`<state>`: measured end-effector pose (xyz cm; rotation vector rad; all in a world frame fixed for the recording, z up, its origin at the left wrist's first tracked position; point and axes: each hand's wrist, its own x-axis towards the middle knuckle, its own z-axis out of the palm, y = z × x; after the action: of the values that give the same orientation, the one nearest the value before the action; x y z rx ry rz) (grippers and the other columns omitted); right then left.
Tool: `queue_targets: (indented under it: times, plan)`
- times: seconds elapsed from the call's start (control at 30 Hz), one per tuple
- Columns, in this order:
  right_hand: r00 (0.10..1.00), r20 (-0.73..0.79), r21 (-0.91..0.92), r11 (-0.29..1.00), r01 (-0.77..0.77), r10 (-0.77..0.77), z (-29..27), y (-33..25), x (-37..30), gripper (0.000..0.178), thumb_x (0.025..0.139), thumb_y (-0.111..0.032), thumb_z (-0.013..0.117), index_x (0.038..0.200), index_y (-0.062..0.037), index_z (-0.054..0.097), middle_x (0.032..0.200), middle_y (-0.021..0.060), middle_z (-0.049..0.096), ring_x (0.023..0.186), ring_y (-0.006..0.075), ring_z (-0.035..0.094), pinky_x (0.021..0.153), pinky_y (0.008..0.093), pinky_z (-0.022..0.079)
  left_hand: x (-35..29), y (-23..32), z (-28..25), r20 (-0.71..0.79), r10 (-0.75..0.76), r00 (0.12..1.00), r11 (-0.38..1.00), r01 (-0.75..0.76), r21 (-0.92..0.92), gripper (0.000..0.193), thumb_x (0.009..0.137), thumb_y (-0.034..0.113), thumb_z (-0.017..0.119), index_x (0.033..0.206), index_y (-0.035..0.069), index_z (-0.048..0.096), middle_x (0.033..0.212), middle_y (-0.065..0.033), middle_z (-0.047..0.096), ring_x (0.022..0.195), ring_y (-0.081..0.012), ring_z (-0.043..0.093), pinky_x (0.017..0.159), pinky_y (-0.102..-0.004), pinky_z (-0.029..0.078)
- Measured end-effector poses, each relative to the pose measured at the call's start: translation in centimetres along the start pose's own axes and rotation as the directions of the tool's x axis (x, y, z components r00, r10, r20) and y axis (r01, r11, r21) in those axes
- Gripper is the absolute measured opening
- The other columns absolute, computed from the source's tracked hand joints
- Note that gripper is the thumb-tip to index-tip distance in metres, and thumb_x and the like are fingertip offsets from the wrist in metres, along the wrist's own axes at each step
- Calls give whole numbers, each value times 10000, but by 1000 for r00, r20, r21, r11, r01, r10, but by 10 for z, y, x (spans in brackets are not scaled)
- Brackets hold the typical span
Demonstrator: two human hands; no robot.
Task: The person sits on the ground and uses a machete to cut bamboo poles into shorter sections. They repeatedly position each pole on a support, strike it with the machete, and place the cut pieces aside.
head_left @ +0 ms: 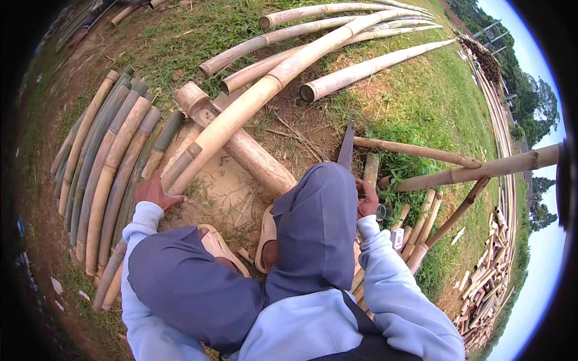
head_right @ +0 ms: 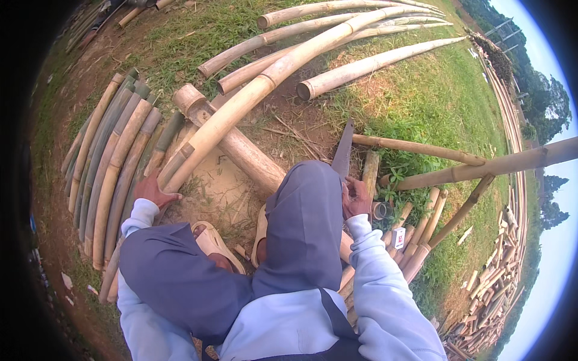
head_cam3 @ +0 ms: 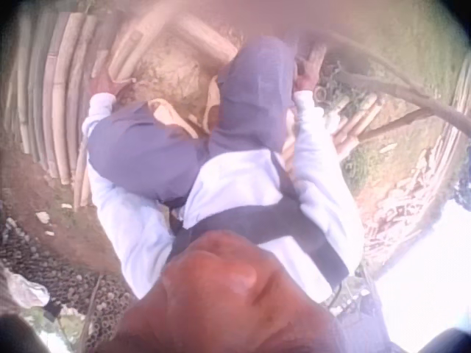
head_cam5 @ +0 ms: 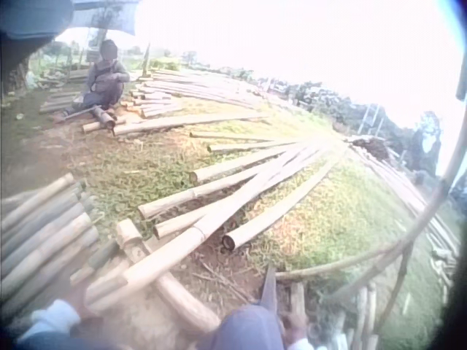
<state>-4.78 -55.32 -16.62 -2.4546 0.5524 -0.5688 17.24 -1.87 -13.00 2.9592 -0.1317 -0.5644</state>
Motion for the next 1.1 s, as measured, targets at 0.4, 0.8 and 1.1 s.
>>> queue_targets:
  times: [0.4,0.8,1.1]
  plan:
    - [919,261,-192,949,-252,297,93,164,-120,427,966,-281,582,1363,-124,571,1178,172,591,1134,386,581,934,478,490,21,-2,18,-11,66,998,996,-67,-60,964,561,416,936,1363,-2,604,1232,-265,692,1146,-406,671,1010,-454,536]
    - [924,298,-266,951,-159,238,60,80,-78,325,953,-251,583,1257,-137,575,1094,140,577,1062,359,591,897,483,506,18,-15,12,-92,39,995,999,-41,-19,861,583,390,941,1310,37,644,1156,-263,713,1107,-404,682,978,-473,545]
    - [886,348,-309,930,-199,306,69,98,-85,357,962,-259,571,1292,-121,556,1121,152,627,1058,383,629,842,510,537,12,-1,5,-72,32,997,999,-32,2,855,590,416,943,1289,41,626,1086,-232,739,1026,-407,710,926,-479,568]
